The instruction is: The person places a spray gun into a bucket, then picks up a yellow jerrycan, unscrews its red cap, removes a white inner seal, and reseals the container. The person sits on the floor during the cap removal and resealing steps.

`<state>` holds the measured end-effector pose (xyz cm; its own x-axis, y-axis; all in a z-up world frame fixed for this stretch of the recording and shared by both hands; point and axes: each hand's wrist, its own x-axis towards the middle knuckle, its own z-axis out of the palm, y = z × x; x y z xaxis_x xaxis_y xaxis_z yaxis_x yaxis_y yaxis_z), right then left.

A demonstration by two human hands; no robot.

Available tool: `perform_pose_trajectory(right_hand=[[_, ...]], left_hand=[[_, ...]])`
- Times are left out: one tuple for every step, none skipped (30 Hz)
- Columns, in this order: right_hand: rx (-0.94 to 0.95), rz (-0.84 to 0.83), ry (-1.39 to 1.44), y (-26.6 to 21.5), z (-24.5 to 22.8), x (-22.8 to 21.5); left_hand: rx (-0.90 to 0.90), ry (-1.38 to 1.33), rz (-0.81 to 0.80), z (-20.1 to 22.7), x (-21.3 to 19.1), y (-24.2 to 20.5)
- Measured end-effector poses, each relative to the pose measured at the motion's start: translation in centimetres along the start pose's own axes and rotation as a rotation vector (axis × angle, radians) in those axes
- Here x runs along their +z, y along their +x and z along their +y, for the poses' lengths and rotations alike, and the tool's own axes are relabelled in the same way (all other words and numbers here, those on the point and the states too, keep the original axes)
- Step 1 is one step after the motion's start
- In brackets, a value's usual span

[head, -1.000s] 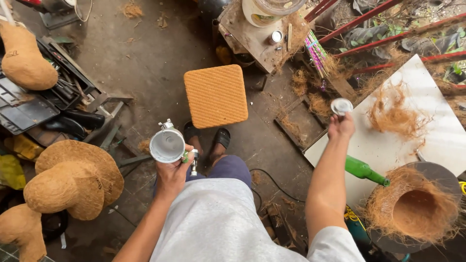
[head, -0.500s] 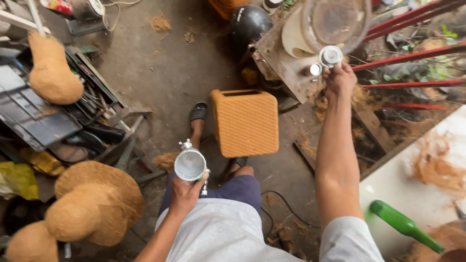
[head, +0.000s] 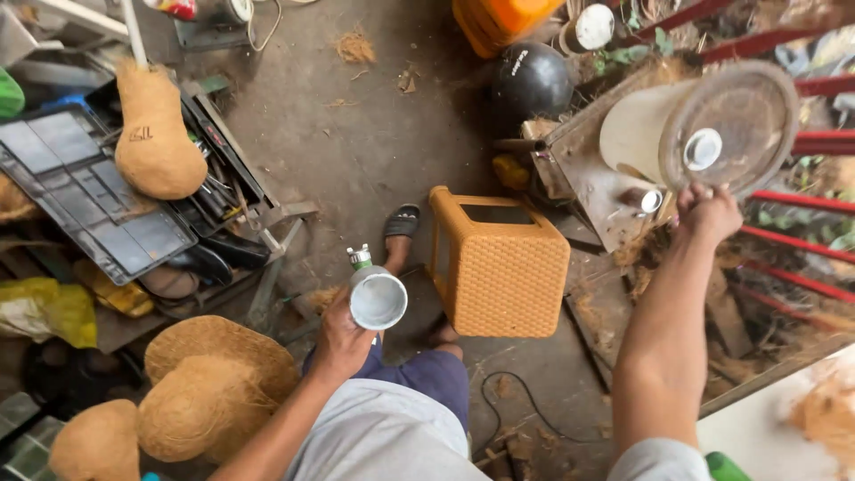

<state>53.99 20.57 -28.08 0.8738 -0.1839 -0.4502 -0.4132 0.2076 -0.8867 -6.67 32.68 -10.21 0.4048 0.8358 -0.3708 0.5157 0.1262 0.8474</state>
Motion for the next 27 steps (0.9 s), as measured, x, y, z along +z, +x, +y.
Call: perform_pose_trajectory(right_hand=[[-0.005,-0.017,-0.014,-3.0,-1.0,-0.5],[-0.075,-0.028,-0.242,-6.0,-1.3,-0.3],[-0.152,-0.037,-0.469,-9.0,-1.8,-0.3],[-0.146,-0.073,-0.476,-10.1,0.0,-2.0],[-0.171,-0.372,-0.528,-11.1,1.7,-3.9],[-0.209,-0.657,-0.572,-11.8,2.5,-6.4],[-0.213,-0.68,-0.579,-16.1,4.5,-5.9],[-0.307,-0.759,-0.665,-20.1,6.1,-5.8],[-0.402,-0.836,-0.751,-24.0,7.7,-6.0],[-0.406,-0.861,-0.753,-29.3,6.6,-3.5],[-0.269,-0.983,-0.941,-35.2,5.4,-1.9],[-0.124,-1.094,-1.131,-41.7,3.9,-1.5],[-0.129,-1.116,-1.137,-44.7,3.4,-0.9],[-0.055,-1.288,-1.176,-47.7,2.8,-0.5],[0.025,-1.458,-1.213,-50.7,2.2,-0.3],[0.013,-1.474,-1.219,-51.9,2.0,-0.4],[-0.013,-1.509,-1.208,-53.0,1.8,-0.7],[-0.033,-1.542,-1.201,-54.2,1.5,-1.3],[-0.038,-1.558,-1.211,-52.7,2.8,-2.2],[-0.19,-1.554,-1.252,-51.4,4.2,-3.4],[-0.344,-1.547,-1.285,-50.1,5.5,-4.6],[-0.346,-1.574,-1.287,-49.8,5.7,-5.4],[-0.409,-1.55,-1.274,-49.5,5.8,-6.1],[-0.474,-1.526,-1.255,-49.1,6.1,-6.7],[-0.479,-1.553,-1.252,-50.0,5.9,-6.5],[-0.561,-1.547,-1.245,-51.0,5.3,-6.9],[-0.643,-1.54,-1.235,-51.8,4.7,-7.3]], left_hand=[[-0.01,-0.016,0.014,-0.3,0.1,0.2],[0.04,-0.01,0.035,-0.7,-0.1,0.6],[0.088,-0.003,0.056,-1.0,-0.3,0.9],[0.077,-0.004,0.091,-0.4,-0.6,1.5],[0.095,-0.053,0.125,0.2,-0.9,2.0],[0.118,-0.11,0.146,0.8,-1.1,2.6],[0.113,-0.119,0.168,1.5,-1.7,2.7],[0.125,-0.12,0.184,2.2,-2.0,2.9],[0.137,-0.121,0.199,3.0,-2.2,3.1],[0.132,-0.127,0.223,3.5,-2.4,3.1],[0.166,-0.105,0.227,3.9,-2.7,3.0],[0.197,-0.081,0.229,4.2,-3.1,2.8],[0.19,-0.085,0.251,4.3,-3.1,2.8],[0.204,-0.125,0.27,4.4,-2.9,2.7],[0.218,-0.165,0.29,4.5,-2.8,2.5],[0.219,-0.171,0.308,4.7,-3.0,2.4],[0.236,-0.166,0.329,4.9,-3.2,2.2],[0.245,-0.162,0.348,5.0,-3.2,1.7],[0.239,-0.169,0.364,4.9,-3.0,1.6],[0.267,-0.14,0.376,4.7,-2.9,1.0],[0.294,-0.111,0.388,4.5,-2.8,0.5],[0.284,-0.11,0.412,4.9,-3.1,-0.5],[0.284,-0.165,0.394,5.3,-3.4,-1.4],[0.288,-0.22,0.376,5.7,-3.7,-2.1],[0.283,-0.218,0.402,5.4,-3.8,-2.5],[0.311,-0.218,0.414,5.2,-3.7,-3.4],[0.339,-0.217,0.426,5.0,-3.5,-4.1]])
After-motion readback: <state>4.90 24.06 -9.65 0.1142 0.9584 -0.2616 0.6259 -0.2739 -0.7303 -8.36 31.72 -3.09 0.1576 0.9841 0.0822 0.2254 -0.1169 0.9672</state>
